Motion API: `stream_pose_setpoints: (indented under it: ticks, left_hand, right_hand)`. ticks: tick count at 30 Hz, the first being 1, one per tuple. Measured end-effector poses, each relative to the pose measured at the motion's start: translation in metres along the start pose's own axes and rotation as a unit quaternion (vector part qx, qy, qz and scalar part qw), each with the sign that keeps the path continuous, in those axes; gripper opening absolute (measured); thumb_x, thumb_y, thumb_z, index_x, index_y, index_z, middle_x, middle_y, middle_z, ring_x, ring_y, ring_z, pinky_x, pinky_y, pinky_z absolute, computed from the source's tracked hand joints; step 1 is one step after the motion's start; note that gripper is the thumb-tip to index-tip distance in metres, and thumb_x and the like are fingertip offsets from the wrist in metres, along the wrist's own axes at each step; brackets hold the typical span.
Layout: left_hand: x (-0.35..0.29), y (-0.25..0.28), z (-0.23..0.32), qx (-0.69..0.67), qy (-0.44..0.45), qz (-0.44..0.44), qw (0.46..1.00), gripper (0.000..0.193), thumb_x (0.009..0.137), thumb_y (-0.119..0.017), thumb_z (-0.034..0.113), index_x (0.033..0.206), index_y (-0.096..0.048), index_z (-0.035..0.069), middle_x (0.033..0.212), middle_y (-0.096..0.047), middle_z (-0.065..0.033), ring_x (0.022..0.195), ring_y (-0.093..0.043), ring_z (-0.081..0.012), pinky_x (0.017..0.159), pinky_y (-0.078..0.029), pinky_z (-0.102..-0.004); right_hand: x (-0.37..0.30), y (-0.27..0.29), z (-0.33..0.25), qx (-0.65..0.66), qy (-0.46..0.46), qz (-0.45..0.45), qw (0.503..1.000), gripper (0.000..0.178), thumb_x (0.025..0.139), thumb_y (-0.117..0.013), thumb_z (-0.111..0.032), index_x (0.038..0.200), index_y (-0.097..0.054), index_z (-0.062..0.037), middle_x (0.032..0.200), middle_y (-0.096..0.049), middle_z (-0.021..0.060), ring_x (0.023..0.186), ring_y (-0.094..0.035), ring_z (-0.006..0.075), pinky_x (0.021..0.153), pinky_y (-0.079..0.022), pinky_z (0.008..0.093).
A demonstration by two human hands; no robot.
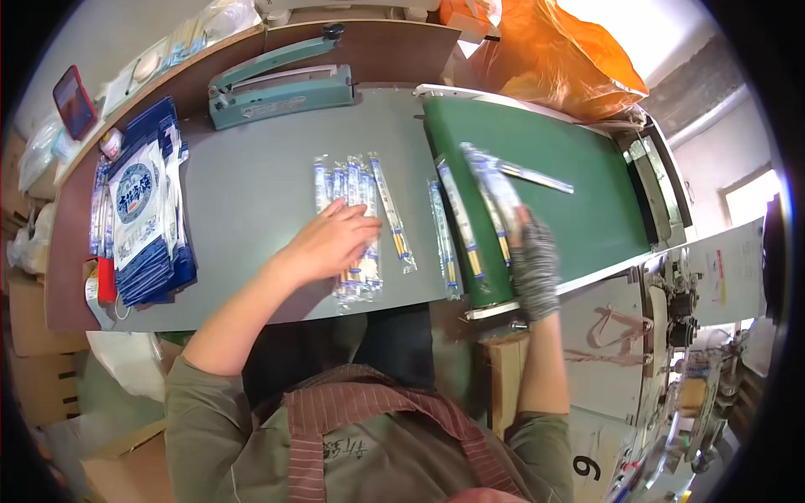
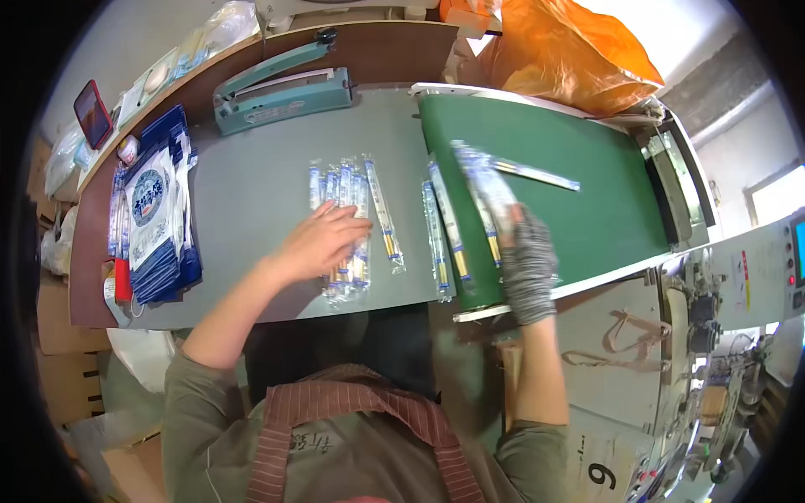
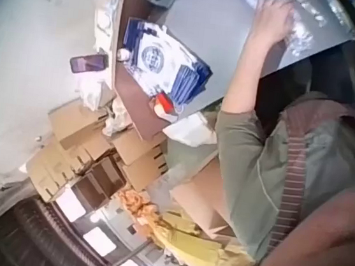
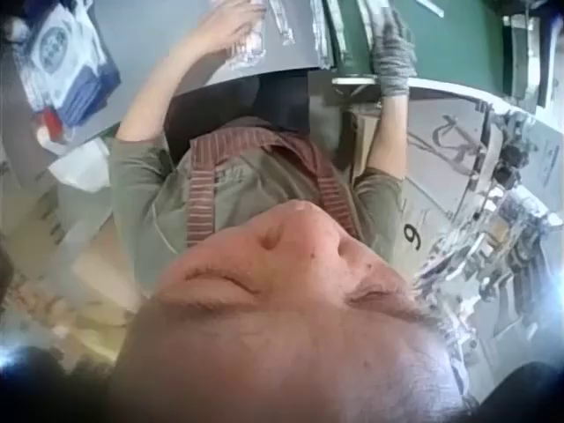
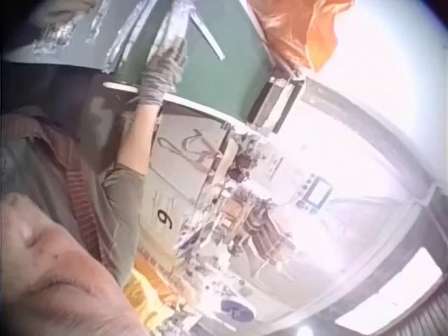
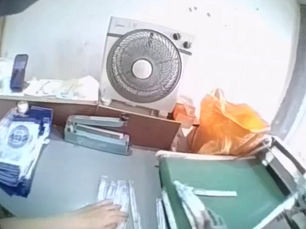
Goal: Packaging small consumer items into larger plastic bags and then into cardboard shipping boxes.
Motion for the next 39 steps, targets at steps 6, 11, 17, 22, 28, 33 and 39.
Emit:
stream_pose_setpoints:
  ticks: [6, 11, 17, 22, 28, 33, 39]
  left_hand:
    - [-0.032, 0.012, -0.032, 0.023, 0.207, 0.189, 0.96, 0.051, 0.084, -0.06, 0.028, 0.127, -0.05, 0.003, 0.14, -0.038, -0.015, 0.131, -0.031, -0.0398, 0.106, -0.027, -0.0515]
    - [-0.045, -0.005, -0.038, 0.064, 0.232, 0.189, 0.952, 0.064, 0.086, -0.059, 0.042, 0.136, -0.042, 0.007, 0.148, -0.028, -0.0137, 0.134, -0.024, -0.0415, 0.107, -0.024, -0.0527]
    - [-0.055, -0.01, -0.044, 0.011, 0.2, 0.173, 0.964, 0.061, 0.089, -0.054, 0.042, 0.135, -0.043, 0.003, 0.148, -0.025, -0.0164, 0.135, -0.022, -0.0434, 0.108, -0.022, -0.0541]
    - [-0.064, 0.008, -0.045, -0.172, 0.171, 0.31, 0.919, 0.069, 0.09, -0.056, 0.036, 0.141, -0.028, -0.001, 0.148, -0.021, -0.0236, 0.136, -0.019, -0.044, 0.111, -0.021, -0.0488]
    - [-0.077, -0.003, -0.101, -0.533, 0.329, 0.312, 0.715, 0.072, 0.088, -0.061, 0.035, 0.136, -0.027, -0.005, 0.138, -0.034, -0.0252, 0.129, -0.035, -0.0348, 0.107, -0.03, -0.0425]
    - [-0.046, -0.041, -0.096, -0.546, 0.417, 0.378, 0.62, 0.046, 0.088, -0.06, 0.029, 0.118, -0.043, -0.001, 0.106, -0.059, -0.0129, 0.097, -0.058, -0.0228, 0.087, -0.046, -0.0374]
    - [-0.082, 0.102, -0.028, -0.312, 0.217, 0.466, 0.799, 0.082, 0.082, -0.065, 0.045, 0.138, -0.028, -0.002, 0.136, -0.034, -0.0205, 0.121, -0.039, -0.0331, 0.1, -0.034, -0.0421]
  right_hand:
    - [0.016, -0.023, -0.118, 0.02, 0.13, 0.049, 0.99, 0.041, 0.086, -0.053, -0.017, 0.127, -0.051, -0.0106, 0.129, -0.051, 0.0155, 0.118, -0.048, 0.0353, 0.102, -0.038, 0.0426]
    - [0.082, 0.009, -0.009, -0.142, -0.017, 0.053, 0.988, 0.039, 0.083, -0.062, -0.035, 0.116, -0.058, -0.0135, 0.11, -0.059, 0.0143, 0.103, -0.053, 0.0352, 0.092, -0.041, 0.0444]
    - [0.054, -0.049, -0.103, -0.02, -0.084, -0.081, 0.993, 0.033, 0.087, -0.06, -0.03, 0.114, -0.058, -0.0105, 0.104, -0.061, 0.0174, 0.093, -0.06, 0.0361, 0.082, -0.047, 0.0448]
    - [0.028, -0.113, -0.051, -0.052, -0.182, 0.041, 0.981, 0.053, 0.092, -0.051, -0.039, 0.125, -0.049, 0.0026, 0.126, -0.05, 0.0296, 0.121, -0.045, 0.0398, 0.105, -0.034, 0.042]
    - [0.046, -0.142, -0.111, 0.089, -0.141, -0.096, 0.981, 0.063, 0.092, -0.049, -0.042, 0.136, -0.037, 0.0013, 0.13, -0.047, 0.0296, 0.12, -0.045, 0.0441, 0.102, -0.038, 0.0429]
    - [0.038, -0.242, -0.174, 0.706, -0.252, -0.066, 0.658, 0.054, 0.094, -0.047, -0.048, 0.125, -0.048, -0.0039, 0.112, -0.056, 0.0127, 0.101, -0.051, 0.0243, 0.092, -0.041, 0.0295]
    - [0.062, -0.074, -0.273, 0.7, -0.079, -0.042, 0.708, 0.042, 0.087, -0.065, -0.017, 0.123, -0.048, -0.0019, 0.106, -0.06, 0.006, 0.093, -0.056, 0.0146, 0.08, -0.048, 0.0298]
Point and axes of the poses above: each hand's wrist, its own x-axis towards the middle knuckle, its own y-axis out of the back of the hand, z = x × y, the point moved 7 cm from there along x, towards the middle knuckle
